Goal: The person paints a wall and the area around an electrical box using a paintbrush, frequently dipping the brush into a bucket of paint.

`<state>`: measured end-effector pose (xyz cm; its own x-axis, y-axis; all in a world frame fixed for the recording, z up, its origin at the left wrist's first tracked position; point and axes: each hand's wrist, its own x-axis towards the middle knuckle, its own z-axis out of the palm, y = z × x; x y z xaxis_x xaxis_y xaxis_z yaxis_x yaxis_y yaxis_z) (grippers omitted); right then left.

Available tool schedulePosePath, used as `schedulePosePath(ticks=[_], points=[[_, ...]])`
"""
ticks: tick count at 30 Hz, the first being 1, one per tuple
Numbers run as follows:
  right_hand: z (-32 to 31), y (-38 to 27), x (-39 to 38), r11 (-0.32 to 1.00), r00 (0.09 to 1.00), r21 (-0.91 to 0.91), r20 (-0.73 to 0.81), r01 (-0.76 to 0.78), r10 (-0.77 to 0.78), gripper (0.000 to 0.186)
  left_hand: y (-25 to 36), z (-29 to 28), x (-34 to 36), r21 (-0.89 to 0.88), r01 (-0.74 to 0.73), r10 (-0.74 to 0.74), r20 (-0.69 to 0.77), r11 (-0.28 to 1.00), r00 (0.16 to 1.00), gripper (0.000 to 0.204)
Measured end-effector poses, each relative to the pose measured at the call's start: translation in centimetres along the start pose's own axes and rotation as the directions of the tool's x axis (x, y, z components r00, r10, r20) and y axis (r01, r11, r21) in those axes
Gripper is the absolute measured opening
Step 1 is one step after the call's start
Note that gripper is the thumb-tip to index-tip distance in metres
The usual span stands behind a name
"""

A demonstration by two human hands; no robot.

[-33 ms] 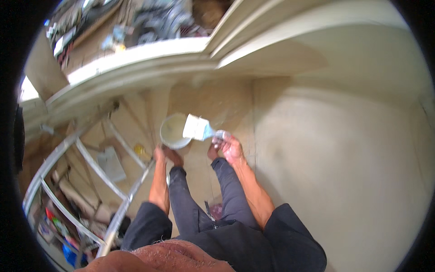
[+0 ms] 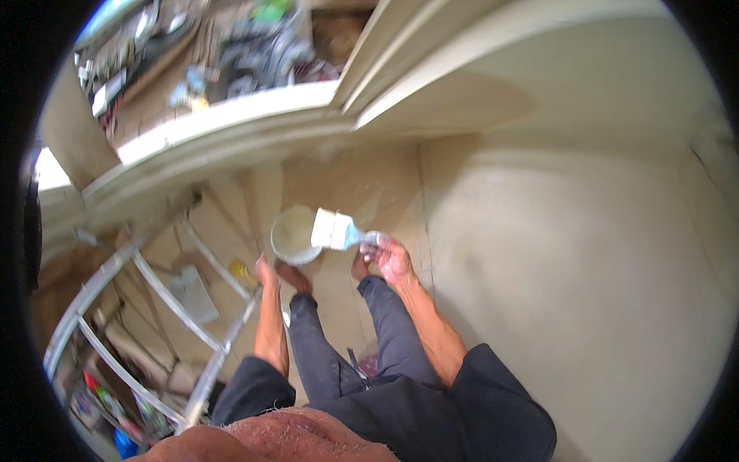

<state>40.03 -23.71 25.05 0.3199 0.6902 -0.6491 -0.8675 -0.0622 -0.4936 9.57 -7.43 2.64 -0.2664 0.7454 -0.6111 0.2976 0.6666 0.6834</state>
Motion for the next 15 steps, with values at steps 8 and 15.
schedulePosePath(ticks=[8,15], points=[[-2.4,-4.9,-12.3,0.975,0.98,0.099,-0.033,0.198,-0.196,0.03,37.5,-3.9,-19.4,-0.492,-0.613,0.785,0.346,0.618,0.514,0.03],[-0.8,-2.7,-17.2,0.829,0.874,0.277,-0.123,0.485,-0.47,0.017,53.3,-3.6,-42.7,-0.694,-0.675,0.894,0.434,0.25,-0.115,0.054]])
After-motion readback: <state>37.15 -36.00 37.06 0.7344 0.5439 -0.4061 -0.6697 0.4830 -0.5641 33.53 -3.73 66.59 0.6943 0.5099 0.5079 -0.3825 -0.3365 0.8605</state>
